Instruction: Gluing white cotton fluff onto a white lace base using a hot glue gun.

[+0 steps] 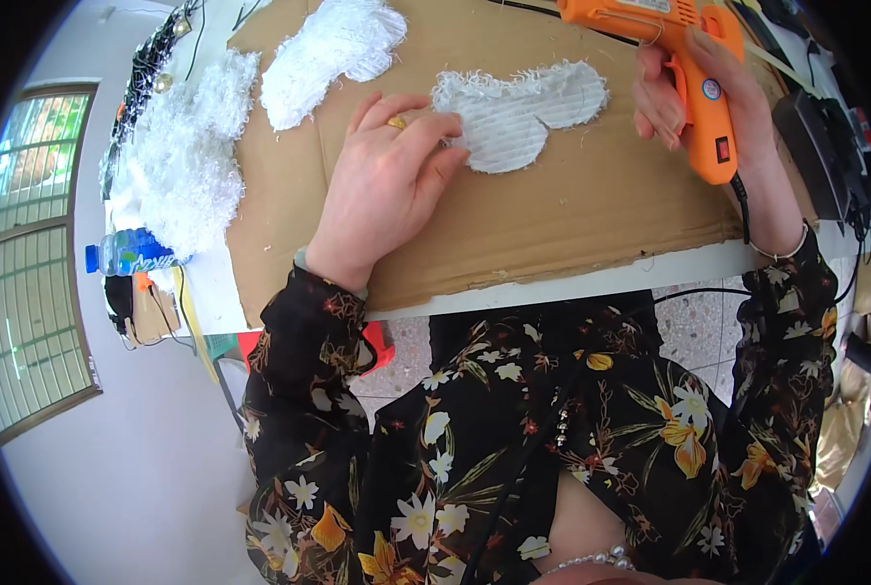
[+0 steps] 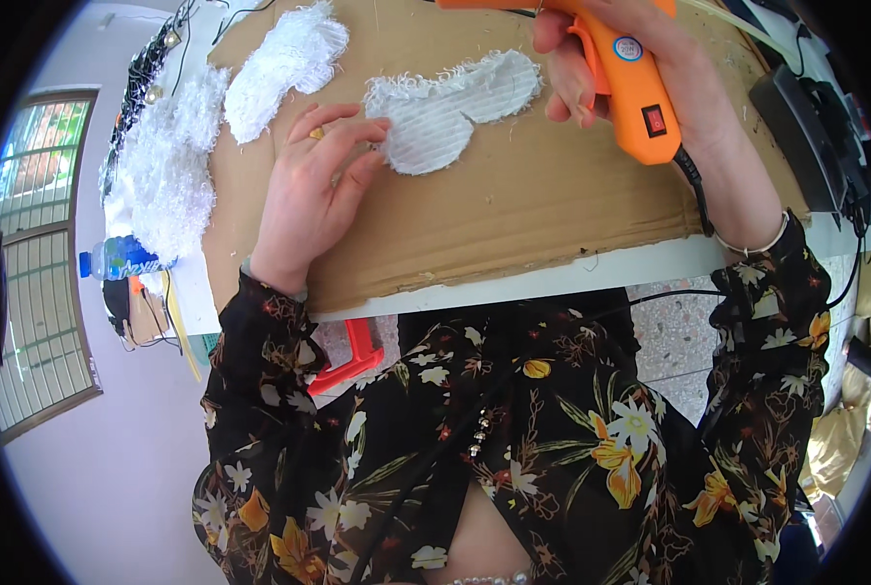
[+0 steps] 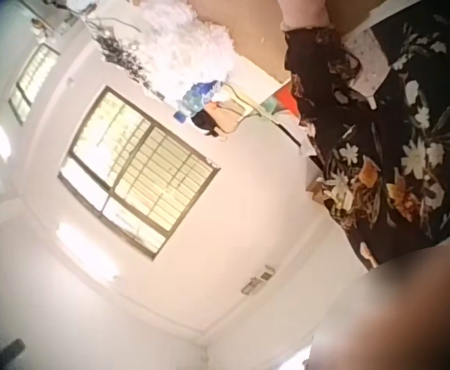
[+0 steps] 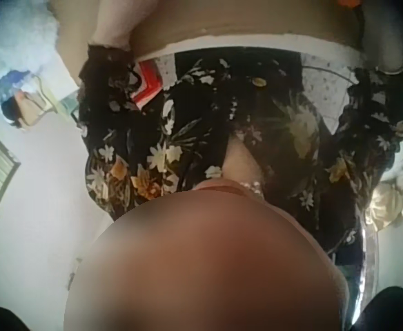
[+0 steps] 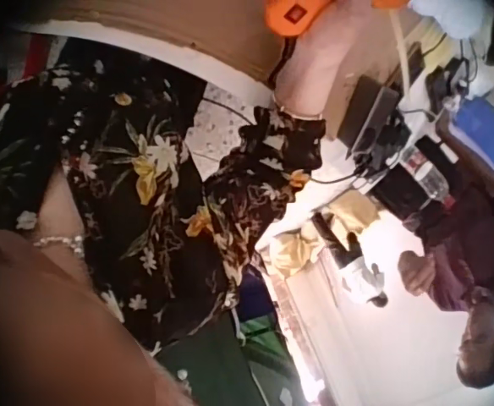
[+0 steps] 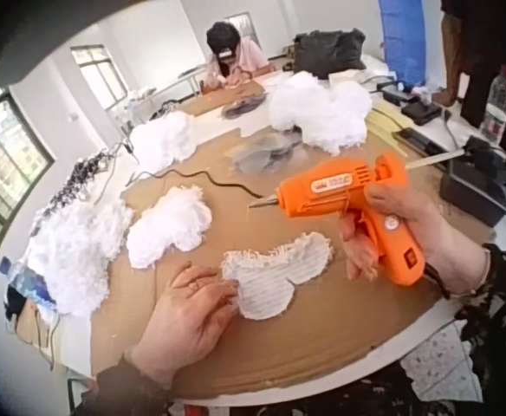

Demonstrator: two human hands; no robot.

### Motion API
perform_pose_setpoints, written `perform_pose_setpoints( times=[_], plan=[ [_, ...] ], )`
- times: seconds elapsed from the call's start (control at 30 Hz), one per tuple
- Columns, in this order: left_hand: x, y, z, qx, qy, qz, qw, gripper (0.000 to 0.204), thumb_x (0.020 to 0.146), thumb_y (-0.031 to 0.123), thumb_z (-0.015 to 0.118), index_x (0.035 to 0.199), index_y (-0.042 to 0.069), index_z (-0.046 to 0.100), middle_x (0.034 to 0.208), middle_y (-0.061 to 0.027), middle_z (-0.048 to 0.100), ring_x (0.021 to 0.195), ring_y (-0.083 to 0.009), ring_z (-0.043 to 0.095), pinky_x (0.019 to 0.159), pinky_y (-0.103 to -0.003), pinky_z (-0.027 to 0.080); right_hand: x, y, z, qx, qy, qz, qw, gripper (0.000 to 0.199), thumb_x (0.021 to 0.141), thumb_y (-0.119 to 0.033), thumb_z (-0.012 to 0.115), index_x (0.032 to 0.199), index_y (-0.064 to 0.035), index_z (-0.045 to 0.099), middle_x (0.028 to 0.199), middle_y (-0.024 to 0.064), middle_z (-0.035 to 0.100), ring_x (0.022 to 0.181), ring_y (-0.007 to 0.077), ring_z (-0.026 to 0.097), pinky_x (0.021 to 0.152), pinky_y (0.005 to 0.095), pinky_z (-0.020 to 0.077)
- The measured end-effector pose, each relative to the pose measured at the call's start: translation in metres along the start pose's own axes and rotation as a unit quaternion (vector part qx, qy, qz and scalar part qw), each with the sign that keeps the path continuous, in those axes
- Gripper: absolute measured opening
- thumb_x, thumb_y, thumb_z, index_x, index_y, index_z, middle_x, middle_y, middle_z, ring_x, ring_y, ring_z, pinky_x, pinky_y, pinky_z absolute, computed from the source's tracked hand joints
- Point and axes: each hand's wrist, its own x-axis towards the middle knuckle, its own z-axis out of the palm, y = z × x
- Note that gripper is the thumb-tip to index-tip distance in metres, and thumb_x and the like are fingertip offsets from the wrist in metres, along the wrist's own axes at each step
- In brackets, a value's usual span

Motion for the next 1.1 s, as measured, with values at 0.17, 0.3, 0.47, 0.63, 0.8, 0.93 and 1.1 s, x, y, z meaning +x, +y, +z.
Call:
perform_pose_setpoints(
  times=[0.17,0.3,0.47,0.63,0.8,0.93,1.1],
  plan=[
    [-0.002,-0.007,-0.002,-0.193,0.032,-0.129,0.972,0.014,0.085,0.009,0.063,0.098,0.004,0.065,0.095,-0.0142,0.067,0.102,-0.0357,0.059,0.096,-0.041,0.043,-0.007,-0.013,0.025,-0.089,0.042,0.057,0.994,0.041,0.098,-0.039,0.042,0.098,-0.0002,0.056,0.061,0.0051,0.056,0.052,0.0135,0.056,0.064,0.0306,0.0512],
    [-0.02,-0.006,-0.016,-0.236,0.094,-0.15,0.955,0.015,0.083,0.006,0.063,0.097,0.003,0.066,0.099,-0.0137,0.067,0.105,-0.0357,0.058,0.095,-0.041,0.044,-0.01,-0.013,0.036,-0.164,0.046,0.106,0.98,0.031,0.09,-0.03,0.062,0.099,-0.0005,0.061,0.077,0.0059,0.062,0.058,0.0116,0.058,0.055,0.0281,0.0494],
    [-0.022,0.007,-0.013,-0.109,0.015,-0.064,0.992,0.019,0.079,0.004,0.065,0.097,0.004,0.066,0.102,-0.0108,0.067,0.108,-0.035,0.056,0.098,-0.045,0.041,-0.007,-0.007,0.049,-0.203,0.076,0.152,0.964,0.032,0.086,-0.031,0.068,0.097,-0.0029,0.06,0.077,0.0035,0.06,0.059,0.0099,0.056,0.054,0.0255,0.0471],
    [-0.022,0.013,-0.01,-0.013,-0.002,-0.009,1.0,0.021,0.077,0.003,0.065,0.098,0.005,0.067,0.109,-0.0052,0.065,0.106,-0.0322,0.057,0.1,-0.05,0.038,0.003,-0.02,0.064,-0.311,0.02,0.217,0.925,0.035,0.083,-0.037,0.071,0.089,-0.0046,0.059,0.066,-0.0003,0.056,0.057,0.0079,0.053,0.052,0.0242,0.0415],
    [-0.017,0.015,-0.006,0.002,-0.016,0.011,1.0,0.025,0.077,0.0,0.062,0.101,0.004,0.066,0.11,-0.0074,0.065,0.105,-0.033,0.057,0.101,-0.049,0.038,0.008,-0.015,0.063,-0.34,0.003,0.233,0.911,0.035,0.083,-0.039,0.07,0.082,-0.0051,0.06,0.061,-0.0008,0.053,0.055,0.008,0.05,0.05,0.0253,0.0392],
    [-0.017,0.012,-0.005,-0.015,-0.011,0.016,1.0,0.031,0.078,-0.005,0.057,0.108,0.003,0.061,0.111,-0.0096,0.066,0.105,-0.0338,0.058,0.1,-0.046,0.039,0.012,-0.015,0.066,-0.36,-0.01,0.234,0.903,0.036,0.083,-0.039,0.07,0.082,-0.0051,0.06,0.06,-0.0009,0.053,0.053,0.0082,0.048,0.049,0.0257,0.0385],
    [-0.017,0.008,-0.003,-0.04,-0.008,0.012,0.999,0.031,0.078,-0.007,0.055,0.108,0.003,0.058,0.109,-0.0096,0.067,0.102,-0.0332,0.059,0.098,-0.043,0.041,0.014,-0.019,0.07,-0.39,-0.018,0.245,0.887,0.035,0.084,-0.038,0.07,0.09,-0.0041,0.062,0.061,-0.001,0.053,0.055,0.0081,0.046,0.052,0.0254,0.0385]
  ],
)
